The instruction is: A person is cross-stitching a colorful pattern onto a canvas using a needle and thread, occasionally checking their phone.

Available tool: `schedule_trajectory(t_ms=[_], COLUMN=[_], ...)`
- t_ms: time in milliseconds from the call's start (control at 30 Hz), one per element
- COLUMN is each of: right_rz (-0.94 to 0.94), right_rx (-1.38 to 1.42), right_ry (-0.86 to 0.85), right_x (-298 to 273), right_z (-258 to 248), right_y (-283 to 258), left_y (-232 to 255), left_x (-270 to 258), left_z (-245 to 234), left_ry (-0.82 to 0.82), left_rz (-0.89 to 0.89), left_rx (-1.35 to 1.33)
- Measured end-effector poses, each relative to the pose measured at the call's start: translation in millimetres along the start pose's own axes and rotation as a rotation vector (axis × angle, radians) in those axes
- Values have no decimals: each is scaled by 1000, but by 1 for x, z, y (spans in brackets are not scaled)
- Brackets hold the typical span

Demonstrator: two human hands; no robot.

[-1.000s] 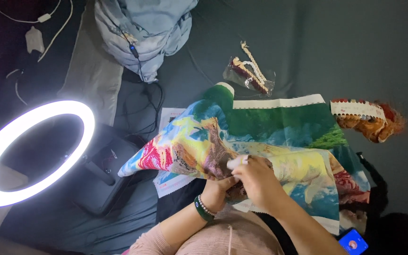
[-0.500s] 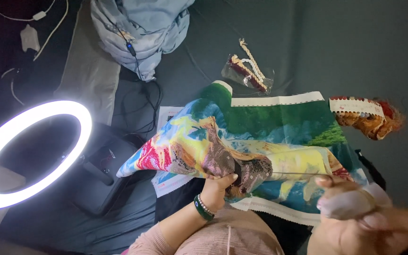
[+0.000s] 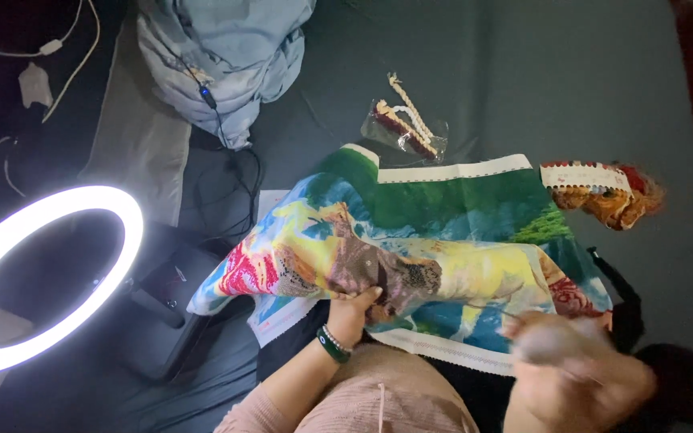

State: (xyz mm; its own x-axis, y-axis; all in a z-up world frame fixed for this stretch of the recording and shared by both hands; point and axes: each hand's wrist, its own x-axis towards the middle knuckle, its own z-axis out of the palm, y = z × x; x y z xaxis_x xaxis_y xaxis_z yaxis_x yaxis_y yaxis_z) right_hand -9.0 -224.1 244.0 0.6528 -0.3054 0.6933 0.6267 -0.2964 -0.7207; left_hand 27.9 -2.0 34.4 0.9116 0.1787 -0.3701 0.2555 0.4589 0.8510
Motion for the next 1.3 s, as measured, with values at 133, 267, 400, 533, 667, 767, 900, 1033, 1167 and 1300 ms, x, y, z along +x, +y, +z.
schedule_trajectory(t_ms=[133, 267, 400, 533, 667, 767, 900, 1033, 1167, 1300], right_rz=[97, 696, 1070, 1217, 1267, 1243, 1244, 1245, 1278, 1252], right_rx=[446, 518, 573, 1006, 970, 952, 963, 949, 953, 963], right_ry=[-362, -523, -640, -589, -593, -586, -573, -548, -507, -535], right_x=[-35, -75, -106, -110, -113, -114, -119, -121, -124, -123], right_z=[-10, -32, -63, -70, -67, -68, -72, -73, -75, -75], right_y=[86, 172, 244, 260, 264, 263, 266, 265, 269, 269], left_y=[-31, -13, -40, -34, -44, -39, -27, -21, 10, 32], left_x=[32, 27, 33, 31, 35, 30, 21, 3, -23, -31], left_z=[-40, -40, -46, -39, -44, -41, -30, -23, -29, -89], left_ry=[-120, -207, -212, -189, -138, -249, -295, -155, -619, -587], left_rz=[-27, -154, -143, -212, -297, -167, -156, -530, -421, -545], left_rx=[135, 243, 74, 236, 303, 177, 173, -231, -341, -120])
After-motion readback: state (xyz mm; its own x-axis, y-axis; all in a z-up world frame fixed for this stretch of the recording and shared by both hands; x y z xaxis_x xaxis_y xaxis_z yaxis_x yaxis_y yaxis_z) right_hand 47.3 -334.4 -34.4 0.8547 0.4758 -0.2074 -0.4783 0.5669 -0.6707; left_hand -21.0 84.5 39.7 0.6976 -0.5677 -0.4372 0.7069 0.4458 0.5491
